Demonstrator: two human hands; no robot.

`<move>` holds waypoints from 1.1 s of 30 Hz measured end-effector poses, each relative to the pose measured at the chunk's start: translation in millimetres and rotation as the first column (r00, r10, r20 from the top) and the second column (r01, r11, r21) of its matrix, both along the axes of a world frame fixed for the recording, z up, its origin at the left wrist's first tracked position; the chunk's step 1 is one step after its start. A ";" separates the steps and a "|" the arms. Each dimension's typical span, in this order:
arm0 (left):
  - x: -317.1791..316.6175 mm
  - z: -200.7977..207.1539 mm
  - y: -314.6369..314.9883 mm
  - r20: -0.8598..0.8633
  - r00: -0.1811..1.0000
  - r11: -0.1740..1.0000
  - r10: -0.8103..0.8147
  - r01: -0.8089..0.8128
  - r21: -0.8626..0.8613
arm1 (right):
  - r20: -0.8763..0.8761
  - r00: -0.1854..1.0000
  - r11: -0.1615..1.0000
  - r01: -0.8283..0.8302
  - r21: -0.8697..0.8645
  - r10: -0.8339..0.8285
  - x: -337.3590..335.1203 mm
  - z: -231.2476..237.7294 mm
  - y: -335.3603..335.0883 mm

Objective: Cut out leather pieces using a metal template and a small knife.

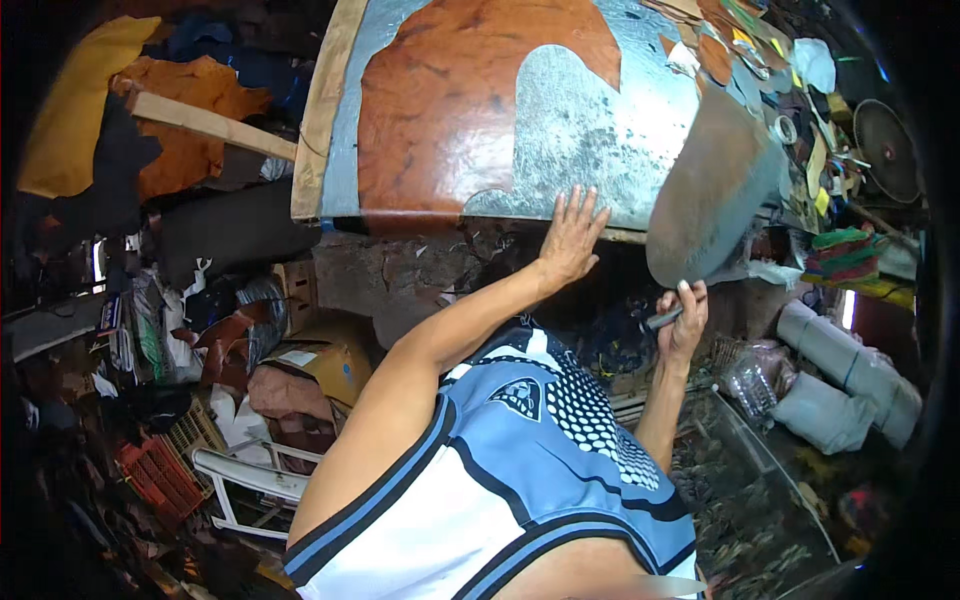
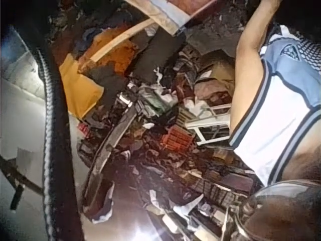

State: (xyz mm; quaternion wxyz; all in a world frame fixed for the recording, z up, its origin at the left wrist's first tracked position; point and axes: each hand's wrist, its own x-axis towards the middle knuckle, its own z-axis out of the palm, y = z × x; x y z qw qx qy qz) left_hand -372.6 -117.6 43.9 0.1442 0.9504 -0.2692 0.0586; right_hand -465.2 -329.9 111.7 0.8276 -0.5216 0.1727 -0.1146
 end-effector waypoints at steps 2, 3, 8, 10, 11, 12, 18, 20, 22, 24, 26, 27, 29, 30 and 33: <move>1.3 16.9 9.5 -0.032 0.999 0.999 -0.024 0.023 -0.033 | -0.003 1.000 0.999 0.011 -0.047 -0.011 29.3 10.9 14.5; 0.6 17.9 22.9 -0.107 0.991 0.994 -0.083 0.074 -0.081 | -0.049 0.999 0.999 -0.011 -0.049 0.008 38.1 9.7 28.4; 44.7 69.7 116.2 -0.083 0.981 0.751 -0.175 0.078 -0.656 | -0.223 0.973 0.975 -0.108 -0.193 0.064 88.1 34.0 51.4; 61.0 83.5 176.5 -0.007 0.994 0.824 0.105 -0.091 -0.559 | -0.305 0.952 0.974 -0.082 -0.211 0.014 86.0 11.4 42.3; 67.0 79.5 208.1 -0.181 0.957 0.858 0.225 -0.283 -0.429 | -0.338 0.941 0.975 -0.069 -0.210 -0.006 86.0 6.2 39.0; 68.4 62.2 237.5 -0.081 0.910 0.843 0.407 -0.408 -0.350 | -0.370 0.929 0.976 -0.061 -0.207 -0.020 86.7 3.4 36.5; 30.3 47.2 321.7 -0.367 0.611 0.577 0.702 -0.789 -0.209 | -0.558 0.830 0.901 -0.227 -0.369 -0.019 86.6 14.5 20.1; 24.8 46.3 322.6 -0.391 0.618 0.542 0.682 -0.786 -0.298 | -0.526 0.850 0.924 -0.188 -0.332 -0.016 85.4 23.2 14.9; 31.6 54.0 322.9 -0.416 0.618 0.487 0.667 -0.785 -0.383 | -0.398 0.913 0.995 -0.101 -0.003 0.091 93.6 38.1 15.7; 33.5 68.2 339.1 -0.829 0.245 -0.043 0.502 -0.951 -0.307 | -0.437 0.894 0.994 -0.109 -0.010 0.094 101.7 28.7 11.4; 19.1 30.6 375.7 -0.804 0.475 -0.158 0.359 -0.818 -0.553 | -0.492 0.869 0.970 -0.164 -0.179 0.056 112.6 15.0 -9.9; 15.9 38.1 375.1 -0.845 0.448 -0.121 0.293 -0.859 -0.498 | -0.496 0.868 0.954 -0.140 -0.266 -0.010 116.2 11.6 -19.5; 13.5 57.2 376.0 -0.899 0.364 0.008 0.246 -0.928 -0.373 | -0.635 0.771 0.827 -0.326 -0.459 -0.048 122.8 19.6 -39.4; 6.9 63.0 373.8 -0.913 0.312 0.096 0.262 -0.950 -0.297 | -0.765 0.642 0.659 -0.558 -0.505 -0.042 129.4 28.4 -47.9; -24.0 59.4 377.4 -0.934 0.207 0.161 0.292 -0.973 -0.165 | -0.691 0.699 0.154 -0.673 -0.723 -0.185 146.6 48.1 -33.6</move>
